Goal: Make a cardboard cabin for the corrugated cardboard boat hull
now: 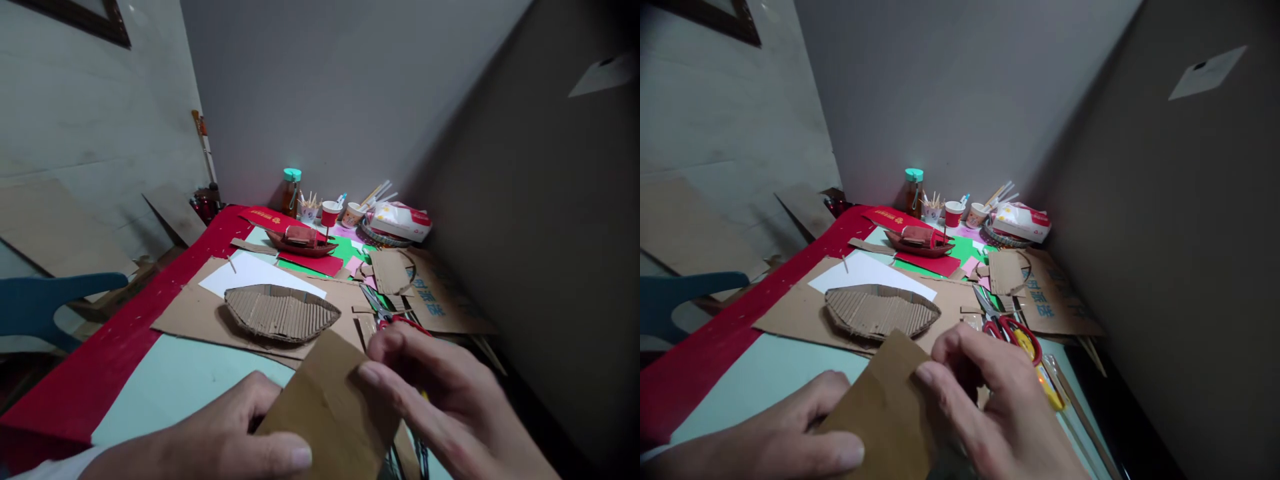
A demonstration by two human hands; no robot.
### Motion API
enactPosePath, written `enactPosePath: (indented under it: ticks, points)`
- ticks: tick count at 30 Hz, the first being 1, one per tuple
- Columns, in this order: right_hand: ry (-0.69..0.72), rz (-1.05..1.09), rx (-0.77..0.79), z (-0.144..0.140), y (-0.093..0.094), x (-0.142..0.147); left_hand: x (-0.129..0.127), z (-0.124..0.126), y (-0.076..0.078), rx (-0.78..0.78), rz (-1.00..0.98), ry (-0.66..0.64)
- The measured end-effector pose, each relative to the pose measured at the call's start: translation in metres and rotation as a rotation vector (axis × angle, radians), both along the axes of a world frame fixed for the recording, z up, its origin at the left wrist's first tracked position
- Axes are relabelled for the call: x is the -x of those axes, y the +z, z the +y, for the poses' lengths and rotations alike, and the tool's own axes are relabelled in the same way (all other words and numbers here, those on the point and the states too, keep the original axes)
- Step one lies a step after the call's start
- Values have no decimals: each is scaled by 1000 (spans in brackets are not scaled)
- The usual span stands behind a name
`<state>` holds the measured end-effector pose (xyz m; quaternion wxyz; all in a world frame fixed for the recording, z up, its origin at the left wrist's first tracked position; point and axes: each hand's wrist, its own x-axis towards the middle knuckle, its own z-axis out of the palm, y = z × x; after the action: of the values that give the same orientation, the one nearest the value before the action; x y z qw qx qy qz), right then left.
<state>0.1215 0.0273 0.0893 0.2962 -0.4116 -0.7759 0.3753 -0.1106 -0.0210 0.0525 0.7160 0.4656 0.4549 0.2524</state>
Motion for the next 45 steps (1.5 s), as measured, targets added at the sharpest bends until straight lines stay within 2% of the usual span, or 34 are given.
enactPosePath:
  ticks: [2, 4, 7, 10, 14, 15, 17, 19, 20, 22, 24, 26, 28, 31, 35, 38, 42, 45]
  points:
    - [-59, 47, -32, -4, 6, -6, 6, -7, 4, -106, 178, 72]
    - [-63, 103, -56, -5, 12, -6, 12, -6, 11, -272, 273, 125]
    - [-52, 181, -86, -2, 23, 0, 20, 6, 27, -500, 333, 194]
    - [-103, 255, -119, 4, 31, 9, 30, 18, 42, -602, 326, 303]
    - [-96, 219, -212, 23, 29, 20, 43, 22, 47, -458, 157, 315]
    - [-93, 172, -295, 28, 26, 21, 44, 22, 46, -408, 121, 313]
    - [-67, 33, -571, 36, 20, 24, 43, 22, 45, -338, 70, 335]
    - [17, -117, -832, 39, 14, 26, 39, 24, 43, -293, 4, 392]
    - [67, -174, -912, 40, 12, 27, 37, 25, 43, -273, -45, 423]
    - [126, -260, -971, 41, 9, 30, 33, 30, 41, -239, -139, 478]
    - [127, -289, -1003, 46, 7, 35, 31, 35, 39, -255, -195, 496]
    - [103, -224, -969, 57, 7, 40, 32, 41, 38, -319, -183, 463]
    - [73, -95, -838, 71, 6, 45, 38, 49, 36, -410, -107, 419]
    - [42, 7, -629, 89, 0, 49, 48, 62, 33, -568, 119, 446]
    - [69, 9, -459, 104, -17, 49, 51, 74, 25, -705, 431, 470]
    - [80, 5, -408, 110, -32, 47, 46, 76, 15, -700, 565, 453]
    - [84, -27, -393, 111, -47, 45, 45, 75, 1, -625, 598, 406]
    - [69, -44, -407, 111, -53, 45, 49, 74, -7, -635, 650, 377]
